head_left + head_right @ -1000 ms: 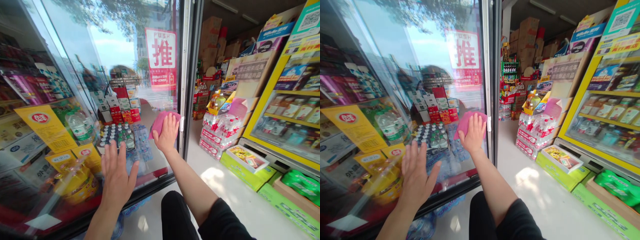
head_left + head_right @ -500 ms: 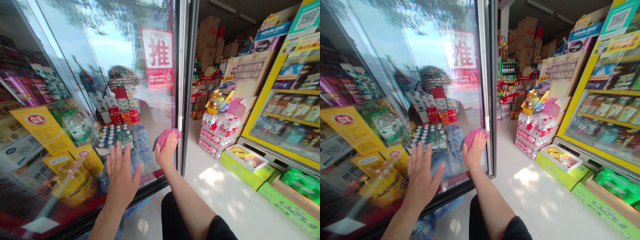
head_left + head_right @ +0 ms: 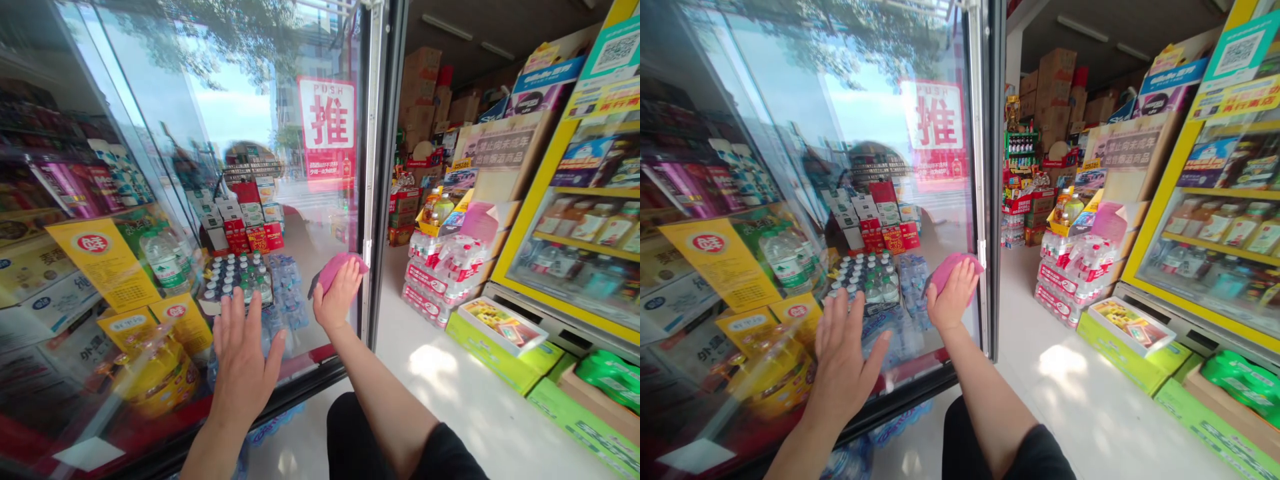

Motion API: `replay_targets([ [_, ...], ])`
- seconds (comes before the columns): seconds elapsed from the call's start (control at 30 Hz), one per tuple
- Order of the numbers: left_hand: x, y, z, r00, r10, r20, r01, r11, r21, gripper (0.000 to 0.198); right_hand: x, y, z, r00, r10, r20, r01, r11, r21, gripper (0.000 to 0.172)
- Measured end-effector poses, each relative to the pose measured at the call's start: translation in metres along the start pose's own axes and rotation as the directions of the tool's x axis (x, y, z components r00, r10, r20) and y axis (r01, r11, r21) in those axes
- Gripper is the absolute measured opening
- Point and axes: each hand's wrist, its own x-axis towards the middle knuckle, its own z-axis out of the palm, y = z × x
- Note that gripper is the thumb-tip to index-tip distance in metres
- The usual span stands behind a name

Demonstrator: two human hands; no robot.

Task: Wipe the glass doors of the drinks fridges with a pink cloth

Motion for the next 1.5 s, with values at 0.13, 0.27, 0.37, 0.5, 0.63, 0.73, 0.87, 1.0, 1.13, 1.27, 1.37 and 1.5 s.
replay_targets([
  [0.13, 0.004, 0.002, 0.003, 1.0, -0.002, 0.004, 0.002, 1.0, -0.016, 0.087, 0.033, -0.004, -0.004, 0.997, -0.071, -0.002, 0.071, 0.997, -0.024, 0.094],
  [0.27, 0.003, 0.01, 0.01, 1.0, 0.008, 0.015, -0.007, 1.0, -0.029, 0.086, 0.014, 0.005, -0.006, 0.997, -0.077, -0.001, 0.077, 0.996, -0.046, 0.09],
  [0.37, 0.002, 0.014, 0.013, 1.0, 0.009, 0.009, -0.009, 1.0, -0.03, 0.085, -0.02, 0.02, -0.005, 0.997, -0.062, 0.036, 0.064, 0.997, -0.043, 0.09],
  [0.5, 0.001, 0.016, 0.012, 1.0, 0.014, 0.006, -0.013, 1.0, -0.023, 0.085, -0.048, 0.028, -0.004, 0.997, -0.045, 0.064, 0.047, 0.998, -0.036, 0.089],
  [0.63, 0.002, 0.014, 0.008, 1.0, 0.007, -0.009, -0.007, 1.0, -0.02, 0.086, -0.033, 0.0, -0.001, 0.997, 0.079, -0.002, -0.079, 0.997, -0.021, 0.09],
  [0.73, 0.002, 0.01, 0.005, 0.999, -0.005, -0.036, 0.004, 0.999, -0.032, 0.086, -0.01, -0.041, 0.005, 0.997, 0.073, -0.023, -0.073, 0.997, -0.002, 0.09],
  [0.87, 0.0, 0.001, -0.003, 0.995, -0.033, -0.092, 0.031, 0.999, -0.025, 0.085, 0.011, -0.105, 0.014, 0.986, -0.153, 0.073, 0.148, 0.986, 0.071, 0.083],
  [1.0, -0.002, -0.011, -0.017, 0.987, -0.072, -0.143, 0.074, 0.997, 0.005, 0.088, 0.018, -0.158, 0.011, 0.844, -0.485, 0.228, 0.446, 0.872, 0.203, 0.066],
  [1.13, 0.0, -0.02, -0.029, 0.977, -0.092, -0.19, 0.095, 0.995, 0.01, 0.091, 0.025, -0.173, 0.001, 0.605, -0.744, 0.282, 0.666, 0.668, 0.334, 0.059],
  [1.27, 0.004, -0.022, -0.033, 0.976, -0.081, -0.202, 0.084, 0.996, 0.003, 0.089, 0.04, -0.142, -0.006, 0.566, -0.783, 0.259, 0.709, 0.622, 0.331, 0.06],
  [1.37, 0.006, -0.019, -0.033, 0.981, -0.065, -0.183, 0.067, 0.998, 0.004, 0.089, 0.054, -0.101, -0.011, 0.64, -0.726, 0.25, 0.674, 0.687, 0.27, 0.065],
  [1.5, 0.006, -0.014, -0.032, 0.983, -0.07, -0.172, 0.069, 0.998, -0.011, 0.09, 0.07, -0.043, -0.018, 0.774, -0.579, 0.255, 0.567, 0.814, 0.126, 0.068],
])
